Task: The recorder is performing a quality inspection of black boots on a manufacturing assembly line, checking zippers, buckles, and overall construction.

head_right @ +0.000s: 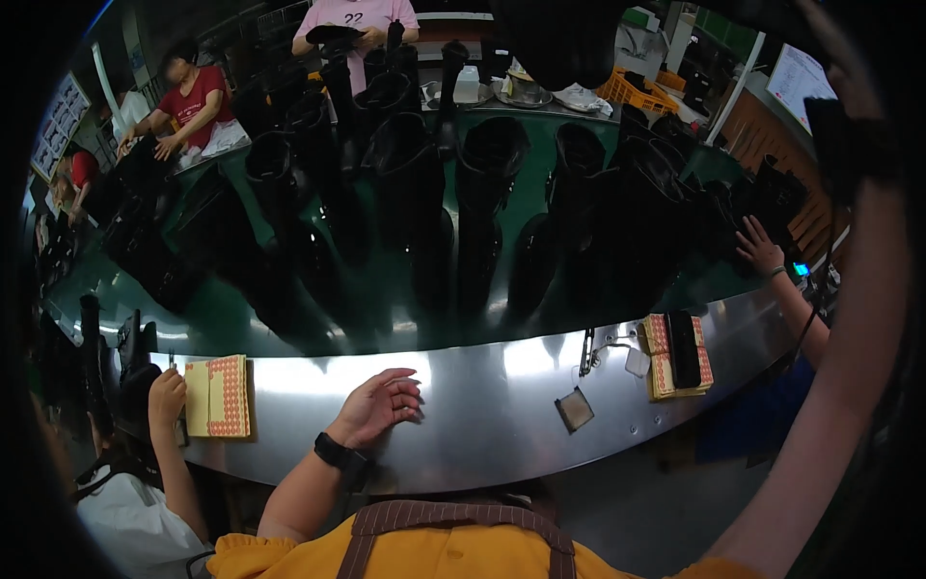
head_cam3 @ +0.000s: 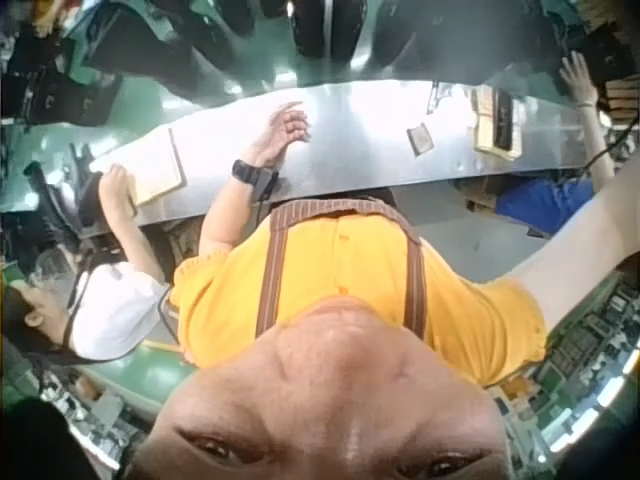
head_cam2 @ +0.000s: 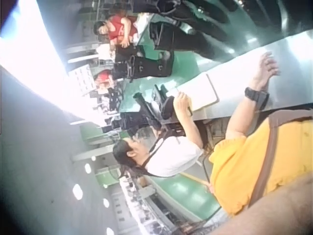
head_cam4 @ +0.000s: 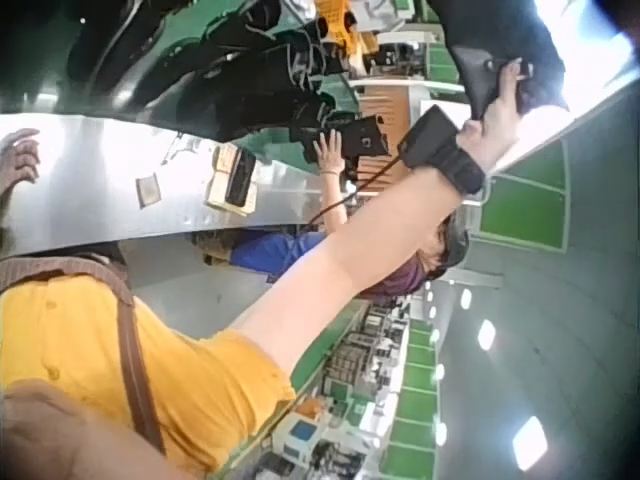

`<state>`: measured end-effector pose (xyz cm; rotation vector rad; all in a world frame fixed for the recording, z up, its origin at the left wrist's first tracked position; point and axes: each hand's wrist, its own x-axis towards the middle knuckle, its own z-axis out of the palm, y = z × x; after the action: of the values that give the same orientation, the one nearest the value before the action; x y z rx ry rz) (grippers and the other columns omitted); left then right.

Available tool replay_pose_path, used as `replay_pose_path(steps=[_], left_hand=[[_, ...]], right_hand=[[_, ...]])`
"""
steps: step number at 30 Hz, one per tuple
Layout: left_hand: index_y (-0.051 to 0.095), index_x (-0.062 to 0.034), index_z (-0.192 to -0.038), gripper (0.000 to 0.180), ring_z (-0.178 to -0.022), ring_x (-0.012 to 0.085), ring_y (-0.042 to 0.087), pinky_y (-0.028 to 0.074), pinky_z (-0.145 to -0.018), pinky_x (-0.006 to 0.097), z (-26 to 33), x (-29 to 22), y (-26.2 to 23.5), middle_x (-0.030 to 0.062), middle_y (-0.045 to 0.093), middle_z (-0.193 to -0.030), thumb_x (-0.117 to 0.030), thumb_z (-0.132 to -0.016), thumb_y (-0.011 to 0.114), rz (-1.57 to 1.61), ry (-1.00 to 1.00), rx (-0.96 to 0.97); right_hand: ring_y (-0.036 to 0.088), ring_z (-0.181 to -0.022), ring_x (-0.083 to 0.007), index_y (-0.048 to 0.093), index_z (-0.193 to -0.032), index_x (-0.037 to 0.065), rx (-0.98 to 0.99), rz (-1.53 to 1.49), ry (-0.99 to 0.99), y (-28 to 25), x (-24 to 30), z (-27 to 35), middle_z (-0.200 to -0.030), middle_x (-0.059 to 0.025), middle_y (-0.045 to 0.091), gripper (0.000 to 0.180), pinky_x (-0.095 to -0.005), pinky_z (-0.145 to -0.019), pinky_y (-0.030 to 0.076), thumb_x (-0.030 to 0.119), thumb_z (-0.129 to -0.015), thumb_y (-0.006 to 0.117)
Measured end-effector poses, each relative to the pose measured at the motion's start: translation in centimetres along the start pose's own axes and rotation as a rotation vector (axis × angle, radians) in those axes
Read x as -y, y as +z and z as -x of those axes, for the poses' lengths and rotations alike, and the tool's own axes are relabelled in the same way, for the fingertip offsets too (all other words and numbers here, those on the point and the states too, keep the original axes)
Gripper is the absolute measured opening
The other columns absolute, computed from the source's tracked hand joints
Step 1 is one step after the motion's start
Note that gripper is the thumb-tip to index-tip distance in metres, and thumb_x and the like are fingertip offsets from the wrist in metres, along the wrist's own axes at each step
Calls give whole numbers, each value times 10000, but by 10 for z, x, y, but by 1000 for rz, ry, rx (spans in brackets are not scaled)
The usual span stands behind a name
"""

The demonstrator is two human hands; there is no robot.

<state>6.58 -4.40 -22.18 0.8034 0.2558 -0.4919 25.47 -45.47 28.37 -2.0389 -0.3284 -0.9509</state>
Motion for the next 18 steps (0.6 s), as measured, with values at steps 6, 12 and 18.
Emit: replay_pose_path(steps=[6,12,18], left_hand=[[555,3,-1253,385,-924,270,655,524,-873,386,-12,-13,-11,160,667,-1002,-279,-1041,401,226,-218,-32],[547,16,-1238,374,-922,288,677,537,-859,386,-10,-20,-8,184,678,-999,-272,-1049,402,324,-256,-93],[572,5,-1185,277,-874,166,664,544,-787,289,-22,-50,-1,91,677,-970,-215,-1038,492,-166,-111,-471]], right_hand=[[710,-752,-221,664,-997,-86,234,206,163,216,-140,-146,-906,-147,710,477,-335,-661,565,323,-792,800],[673,-1035,-384,728,-998,-16,196,693,244,402,-245,-149,-1079,-253,692,586,-425,-892,533,502,-727,776],[644,-1093,-406,698,-1047,-55,696,885,138,524,-335,-106,-1118,-277,670,430,-471,-932,507,291,-822,576]])
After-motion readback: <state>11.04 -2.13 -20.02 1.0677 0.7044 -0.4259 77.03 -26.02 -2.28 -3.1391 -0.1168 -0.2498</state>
